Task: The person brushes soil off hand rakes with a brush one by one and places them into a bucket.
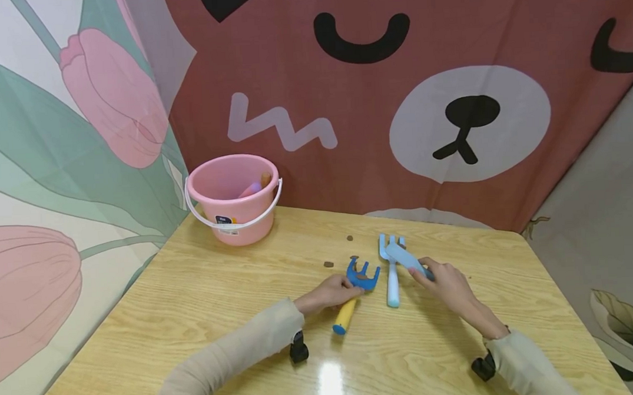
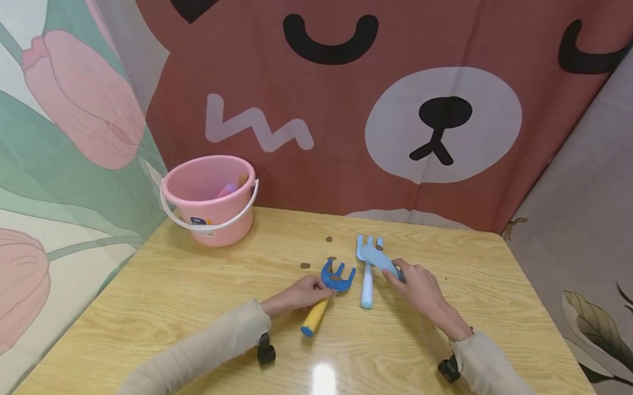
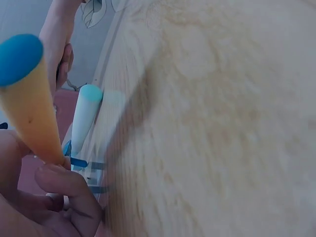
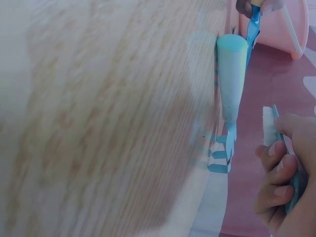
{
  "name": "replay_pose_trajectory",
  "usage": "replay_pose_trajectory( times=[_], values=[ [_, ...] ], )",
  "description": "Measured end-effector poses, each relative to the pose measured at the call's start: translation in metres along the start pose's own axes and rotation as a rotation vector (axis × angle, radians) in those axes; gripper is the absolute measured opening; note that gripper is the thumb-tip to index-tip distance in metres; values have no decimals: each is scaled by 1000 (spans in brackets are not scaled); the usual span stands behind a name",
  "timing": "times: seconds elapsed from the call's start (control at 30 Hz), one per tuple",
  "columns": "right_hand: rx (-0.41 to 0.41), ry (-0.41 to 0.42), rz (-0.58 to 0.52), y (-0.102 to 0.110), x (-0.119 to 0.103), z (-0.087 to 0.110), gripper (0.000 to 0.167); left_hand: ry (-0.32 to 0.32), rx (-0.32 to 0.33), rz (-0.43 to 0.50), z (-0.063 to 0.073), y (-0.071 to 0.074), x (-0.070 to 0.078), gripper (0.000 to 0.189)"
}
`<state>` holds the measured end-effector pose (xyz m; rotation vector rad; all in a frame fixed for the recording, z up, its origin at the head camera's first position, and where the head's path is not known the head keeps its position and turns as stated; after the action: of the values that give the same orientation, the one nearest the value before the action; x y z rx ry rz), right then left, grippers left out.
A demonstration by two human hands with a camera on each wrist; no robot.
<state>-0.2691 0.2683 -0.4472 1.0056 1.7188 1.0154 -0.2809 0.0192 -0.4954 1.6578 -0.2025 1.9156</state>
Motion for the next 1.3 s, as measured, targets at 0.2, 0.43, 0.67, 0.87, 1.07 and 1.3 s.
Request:
replay_pose_trajectory(
  times=[0.2,0.43,0.67,0.87,1.07,1.3],
  values=[
    [4,2,1,0,0,-2,44,6,24,-35,-1,4,0,30],
    [2,4,2,-2,1,-2,46,16,-14,58,-1,3,-2,27],
    [1,7,-7,0,0,-2,47,71,-76,250,0,0,-5,20],
    [-1,1,-6,0,1,-2,47,67,-66,262,1,1,-5,19],
    [3,11,-14,-1,0,-2,47,12,-42,180,-1,4,-4,20],
    [-5,3,-12,-3,-1,-3,47,0,-45,119,1,8,-4,19]
  ],
)
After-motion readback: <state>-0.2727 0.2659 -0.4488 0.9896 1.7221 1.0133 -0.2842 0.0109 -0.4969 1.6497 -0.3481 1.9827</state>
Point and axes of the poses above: each hand's wrist, its own z-axis away from the middle knuckle, its own y-axis out of the back of the hand, x = y × z, the point moved 6 cm from there along -z, towards the middle knuckle, and after that the axes turned 6 degrees about z, right-handed, at the moved point
